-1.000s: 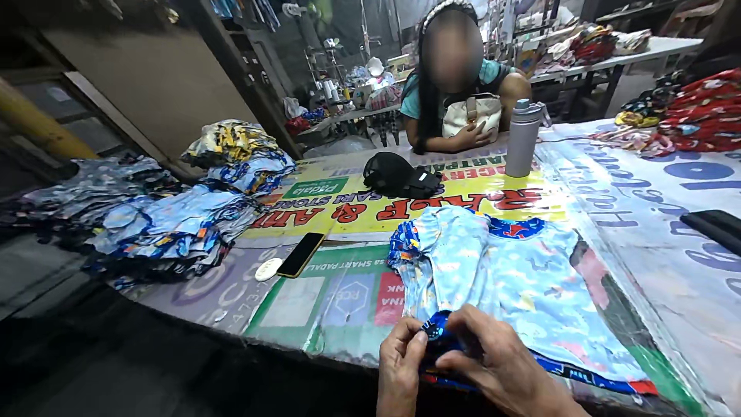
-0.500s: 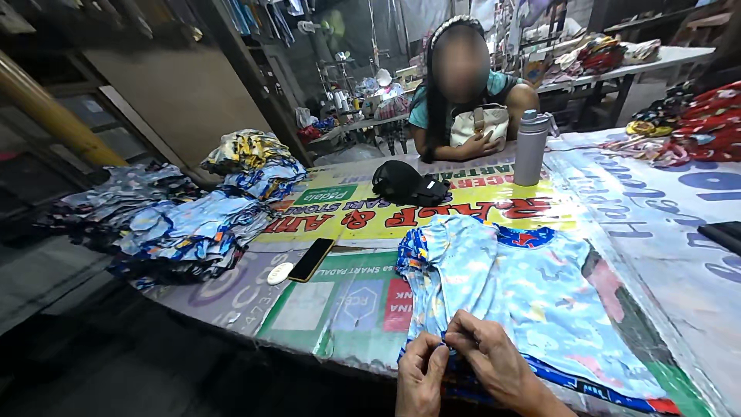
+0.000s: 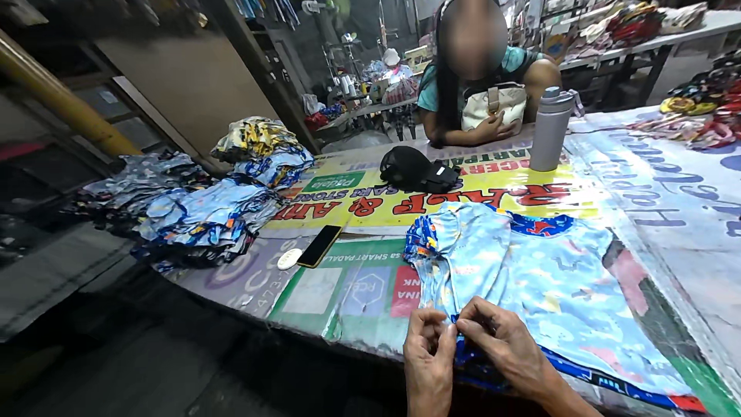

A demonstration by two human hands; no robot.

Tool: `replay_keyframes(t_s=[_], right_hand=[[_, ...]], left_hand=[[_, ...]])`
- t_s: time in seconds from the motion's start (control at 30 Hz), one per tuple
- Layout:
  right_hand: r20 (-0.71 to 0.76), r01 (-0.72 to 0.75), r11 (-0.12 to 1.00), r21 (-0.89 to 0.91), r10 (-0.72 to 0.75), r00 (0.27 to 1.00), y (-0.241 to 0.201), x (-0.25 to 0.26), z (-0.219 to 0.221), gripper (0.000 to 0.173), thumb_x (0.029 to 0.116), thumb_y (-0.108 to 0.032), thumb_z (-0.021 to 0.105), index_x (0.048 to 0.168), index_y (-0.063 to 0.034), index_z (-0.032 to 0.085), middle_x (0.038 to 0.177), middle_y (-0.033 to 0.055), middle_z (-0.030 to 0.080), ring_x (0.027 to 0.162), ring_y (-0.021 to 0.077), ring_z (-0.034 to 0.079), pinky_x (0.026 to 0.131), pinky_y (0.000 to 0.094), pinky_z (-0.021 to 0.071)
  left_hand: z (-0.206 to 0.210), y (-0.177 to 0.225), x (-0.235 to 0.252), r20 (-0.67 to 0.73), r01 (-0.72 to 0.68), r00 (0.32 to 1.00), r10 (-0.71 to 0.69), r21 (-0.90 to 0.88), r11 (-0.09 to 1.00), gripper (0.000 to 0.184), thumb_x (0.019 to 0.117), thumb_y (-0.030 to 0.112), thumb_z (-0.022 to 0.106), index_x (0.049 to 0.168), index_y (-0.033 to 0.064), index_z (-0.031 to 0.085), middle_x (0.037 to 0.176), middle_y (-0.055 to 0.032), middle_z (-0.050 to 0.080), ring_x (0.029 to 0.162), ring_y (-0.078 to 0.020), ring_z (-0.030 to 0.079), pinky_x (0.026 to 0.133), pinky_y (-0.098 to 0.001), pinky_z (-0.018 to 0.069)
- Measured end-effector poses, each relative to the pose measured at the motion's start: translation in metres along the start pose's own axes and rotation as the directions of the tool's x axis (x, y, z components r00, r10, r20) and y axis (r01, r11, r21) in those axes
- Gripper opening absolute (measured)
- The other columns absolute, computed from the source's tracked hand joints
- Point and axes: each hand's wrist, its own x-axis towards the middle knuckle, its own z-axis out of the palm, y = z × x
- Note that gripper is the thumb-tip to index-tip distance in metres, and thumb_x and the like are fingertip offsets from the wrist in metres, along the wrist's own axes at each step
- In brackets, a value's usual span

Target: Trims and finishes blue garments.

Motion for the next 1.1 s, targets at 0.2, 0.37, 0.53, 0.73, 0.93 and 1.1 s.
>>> replay_keyframes(t_s=[0.2, 0.37, 0.53, 0.73, 0.93, 1.1], right_hand=[[0.057, -0.103, 0.983, 0.150, 0.095, 0.994, -0.011, -0.001, -0.012, 0.009, 0.1026, -0.010, 0.054, 0.096, -0.0093, 0.061, 0.074, -0.0100, 0.059, 0.058, -0.0053, 0.051, 0.052, 0.0111, 0.0416], [0.081, -0.164, 0.947, 0.275, 0.148, 0.986, -0.013, 0.003, -0.018, 0.011, 0.1022, -0.011, 0.055, 0.092, -0.0112, 0.061, 0.068, -0.0102, 0.054, 0.053, -0.0035, 0.047, 0.049, 0.0126, 0.0395], [0.034, 0.019, 0.999, -0.036, -0.018, 0.999, -0.015, 0.001, -0.017, 0.012, 0.0998, -0.012, 0.063, 0.091, -0.0046, 0.064, 0.076, -0.0055, 0.061, 0.067, -0.0048, 0.056, 0.062, 0.0110, 0.0469], [0.087, 0.317, 0.809, -0.495, -0.317, 0.944, -0.014, -0.007, -0.017, 0.022, 0.1028, -0.020, 0.060, 0.091, -0.0026, 0.066, 0.078, 0.0063, 0.064, 0.065, 0.0067, 0.058, 0.058, 0.0192, 0.0466], [0.156, 0.088, 0.901, -0.426, -0.023, 0.987, -0.007, -0.007, -0.028, 0.025, 0.1057, -0.028, 0.055, 0.104, -0.0039, 0.063, 0.085, 0.0033, 0.064, 0.073, 0.0045, 0.060, 0.069, 0.0194, 0.0509], [0.149, -0.042, 0.891, -0.453, 0.122, 0.981, -0.018, -0.007, -0.032, 0.032, 0.0997, -0.035, 0.060, 0.116, -0.0076, 0.060, 0.095, 0.0015, 0.067, 0.082, 0.0050, 0.065, 0.072, 0.0240, 0.0550]], left_hand=[[0.001, 0.004, 0.000, 0.014, 0.027, 1.000, -0.026, -0.077, 0.997, 0.015, 0.0935, -0.007, 0.059, 0.108, -0.0019, 0.060, 0.088, -0.0028, 0.069, 0.074, -0.0066, 0.067, 0.069, -0.0213, 0.0583], [-0.003, 0.006, 0.002, 0.162, -0.089, 0.983, 0.083, 0.028, 0.996, 0.015, 0.0976, -0.005, 0.055, 0.106, -0.0043, 0.068, 0.098, -0.0036, 0.072, 0.090, -0.0062, 0.068, 0.083, -0.0220, 0.0579], [-0.012, 0.005, 0.004, 0.259, -0.233, 0.956, 0.136, 0.392, 0.890, 0.017, 0.0959, 0.024, 0.071, 0.107, 0.0114, 0.073, 0.094, 0.0061, 0.073, 0.083, -0.0029, 0.064, 0.087, -0.0360, 0.0462], [-0.015, 0.008, 0.009, 0.334, -0.352, 0.921, 0.203, 0.482, 0.803, 0.009, 0.0961, 0.019, 0.068, 0.099, 0.0167, 0.076, 0.094, 0.0094, 0.075, 0.084, -0.0002, 0.064, 0.087, -0.0368, 0.0420], [-0.022, 0.009, 0.024, 0.395, -0.256, 0.914, 0.095, 0.378, 0.890, 0.013, 0.1001, 0.015, 0.060, 0.101, 0.0084, 0.072, 0.080, 0.0063, 0.070, 0.071, -0.0021, 0.059, 0.078, -0.0323, 0.0456], [-0.021, 0.013, 0.030, 0.439, -0.146, 0.898, 0.038, 0.215, 0.966, 0.012, 0.1031, 0.008, 0.055, 0.105, 0.0003, 0.064, 0.070, 0.0042, 0.062, 0.059, 0.0008, 0.056, 0.057, -0.0161, 0.0494]])
